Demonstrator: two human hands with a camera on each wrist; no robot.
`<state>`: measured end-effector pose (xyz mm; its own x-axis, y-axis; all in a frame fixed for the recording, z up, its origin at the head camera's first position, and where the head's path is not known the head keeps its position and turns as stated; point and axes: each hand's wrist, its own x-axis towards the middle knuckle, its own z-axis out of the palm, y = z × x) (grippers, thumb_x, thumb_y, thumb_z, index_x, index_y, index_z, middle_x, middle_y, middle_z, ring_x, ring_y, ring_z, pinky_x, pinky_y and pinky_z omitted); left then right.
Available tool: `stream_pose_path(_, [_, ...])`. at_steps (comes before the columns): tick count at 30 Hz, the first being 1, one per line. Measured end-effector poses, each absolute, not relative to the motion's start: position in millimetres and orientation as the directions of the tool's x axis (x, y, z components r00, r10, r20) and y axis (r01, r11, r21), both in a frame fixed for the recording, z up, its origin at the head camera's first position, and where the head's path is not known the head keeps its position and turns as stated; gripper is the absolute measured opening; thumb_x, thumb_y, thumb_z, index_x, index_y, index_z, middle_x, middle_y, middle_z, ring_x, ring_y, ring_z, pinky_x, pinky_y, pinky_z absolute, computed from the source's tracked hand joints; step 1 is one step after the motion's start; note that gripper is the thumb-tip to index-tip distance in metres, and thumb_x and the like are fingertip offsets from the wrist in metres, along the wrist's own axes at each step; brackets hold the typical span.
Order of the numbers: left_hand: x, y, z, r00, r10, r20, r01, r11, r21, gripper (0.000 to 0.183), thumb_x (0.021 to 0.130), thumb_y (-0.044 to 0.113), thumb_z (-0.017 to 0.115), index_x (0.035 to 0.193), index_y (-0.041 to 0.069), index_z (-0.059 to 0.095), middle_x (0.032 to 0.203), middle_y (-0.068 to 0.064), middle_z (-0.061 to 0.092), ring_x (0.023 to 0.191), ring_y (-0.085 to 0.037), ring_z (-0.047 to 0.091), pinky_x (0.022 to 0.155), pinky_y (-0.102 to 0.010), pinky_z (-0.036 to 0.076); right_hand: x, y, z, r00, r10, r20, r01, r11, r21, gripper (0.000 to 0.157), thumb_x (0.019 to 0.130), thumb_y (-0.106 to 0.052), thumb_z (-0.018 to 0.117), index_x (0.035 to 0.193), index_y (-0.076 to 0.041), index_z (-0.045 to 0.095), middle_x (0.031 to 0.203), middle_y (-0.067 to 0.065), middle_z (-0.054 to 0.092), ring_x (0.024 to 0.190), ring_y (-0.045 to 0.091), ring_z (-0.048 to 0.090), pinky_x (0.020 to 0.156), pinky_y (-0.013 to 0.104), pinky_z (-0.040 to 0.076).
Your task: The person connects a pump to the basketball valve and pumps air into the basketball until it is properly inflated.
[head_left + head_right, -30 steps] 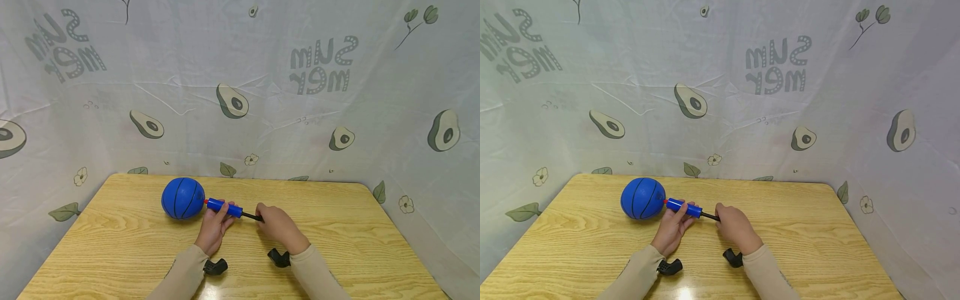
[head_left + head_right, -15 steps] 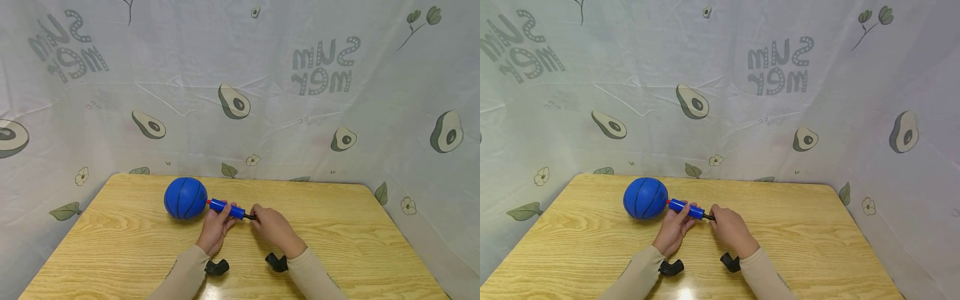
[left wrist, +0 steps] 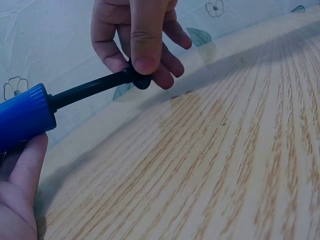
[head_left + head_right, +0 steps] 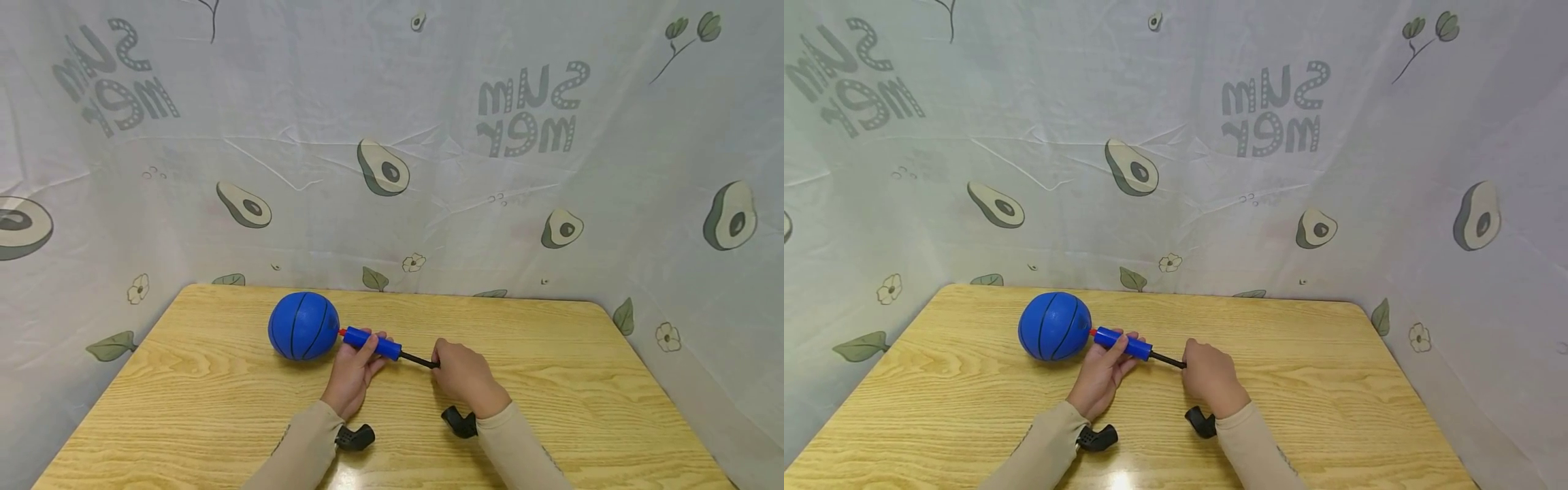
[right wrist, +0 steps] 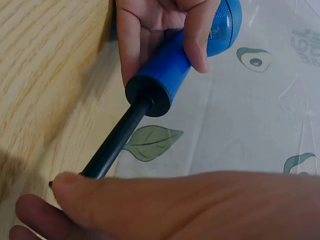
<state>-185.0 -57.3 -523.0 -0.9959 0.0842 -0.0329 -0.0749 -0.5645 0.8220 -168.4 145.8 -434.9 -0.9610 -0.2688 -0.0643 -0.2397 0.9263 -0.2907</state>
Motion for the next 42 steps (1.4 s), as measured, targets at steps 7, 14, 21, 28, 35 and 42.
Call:
stream_pose_path(7, [-185.9, -57.5, -522.7, -0.996, 0.076, -0.038, -0.075, -0.577, 0.813, 0.055, 0.109, 0.020, 0.057, 0.146, -0.005, 0.025, 0.147, -0.030, 0.046, 0.130, -0.031, 0.061, 0.107, -0.042, 0.051, -167.2, 148.8, -430.1, -0.961, -0.235, -0.145, -0.184, 0.936, -0.299, 0.008, 0.098, 0.000, 0.064, 0.104, -0.005, 0.063, 0.082, 0.005, 0.065, 0.062, 0.018, 0.053, 0.054, 0.032, 0.041])
stream_pose_path(14, [-185.0, -57.9, -522.2, -0.996, 0.075, -0.039, -0.075, -0.573, 0.816, 0.055, 0.108, 0.022, 0.057, 0.145, -0.002, 0.024, 0.149, -0.030, 0.045, 0.132, -0.031, 0.059, 0.109, -0.043, 0.049, -170.1, 147.3, -432.1, -0.954, -0.287, -0.084, -0.245, 0.912, -0.329, 0.008, 0.098, -0.002, 0.067, 0.103, -0.005, 0.062, 0.082, 0.005, 0.063, 0.064, 0.017, 0.054, 0.057, 0.034, 0.046])
stream_pose_path(21, [-183.7, -58.8, -521.8, -0.995, 0.085, -0.045, -0.084, -0.546, 0.834, 0.052, 0.109, 0.024, 0.056, 0.144, 0.000, 0.026, 0.150, -0.029, 0.046, 0.131, -0.029, 0.060, 0.108, -0.041, 0.050, -171.5, 139.5, -439.5, -0.910, -0.411, 0.049, -0.401, 0.846, -0.352, 0.012, 0.096, -0.002, 0.072, 0.099, -0.006, 0.061, 0.078, 0.003, 0.063, 0.062, 0.014, 0.052, 0.057, 0.032, 0.046])
stream_pose_path(28, [-182.9, -60.0, -520.7, -0.994, 0.103, -0.043, -0.091, -0.526, 0.846, 0.052, 0.109, 0.026, 0.055, 0.144, 0.001, 0.026, 0.149, -0.025, 0.049, 0.127, -0.022, 0.062, 0.105, -0.035, 0.052, -174.1, 130.4, -447.4, -0.861, -0.481, 0.162, -0.506, 0.785, -0.359, 0.013, 0.096, -0.003, 0.072, 0.105, -0.004, 0.063, 0.086, 0.004, 0.068, 0.069, 0.011, 0.057, 0.062, 0.031, 0.050])
stream_pose_path(35, [-182.7, -59.1, -520.0, -0.993, 0.114, -0.044, -0.098, -0.532, 0.841, 0.054, 0.109, 0.025, 0.056, 0.144, -0.001, 0.025, 0.150, -0.029, 0.046, 0.126, -0.021, 0.063, 0.106, -0.035, 0.052, -173.2, 129.0, -447.1, -0.885, -0.446, 0.135, -0.463, 0.812, -0.356, 0.010, 0.096, -0.006, 0.073, 0.105, -0.005, 0.069, 0.088, 0.003, 0.070, 0.070, 0.010, 0.058, 0.062, 0.030, 0.051])
stream_pose_path(42, [-183.9, -58.8, -521.2, -0.993, 0.109, -0.040, -0.094, -0.556, 0.826, 0.052, 0.109, 0.022, 0.055, 0.144, -0.003, 0.025, 0.148, -0.030, 0.046, 0.124, -0.024, 0.064, 0.107, -0.040, 0.051, -173.4, 132.0, -442.1, -0.922, -0.382, 0.066, -0.382, 0.866, -0.323, 0.009, 0.094, -0.011, 0.076, 0.102, -0.010, 0.071, 0.083, -0.001, 0.068, 0.067, 0.011, 0.056, 0.058, 0.031, 0.049])
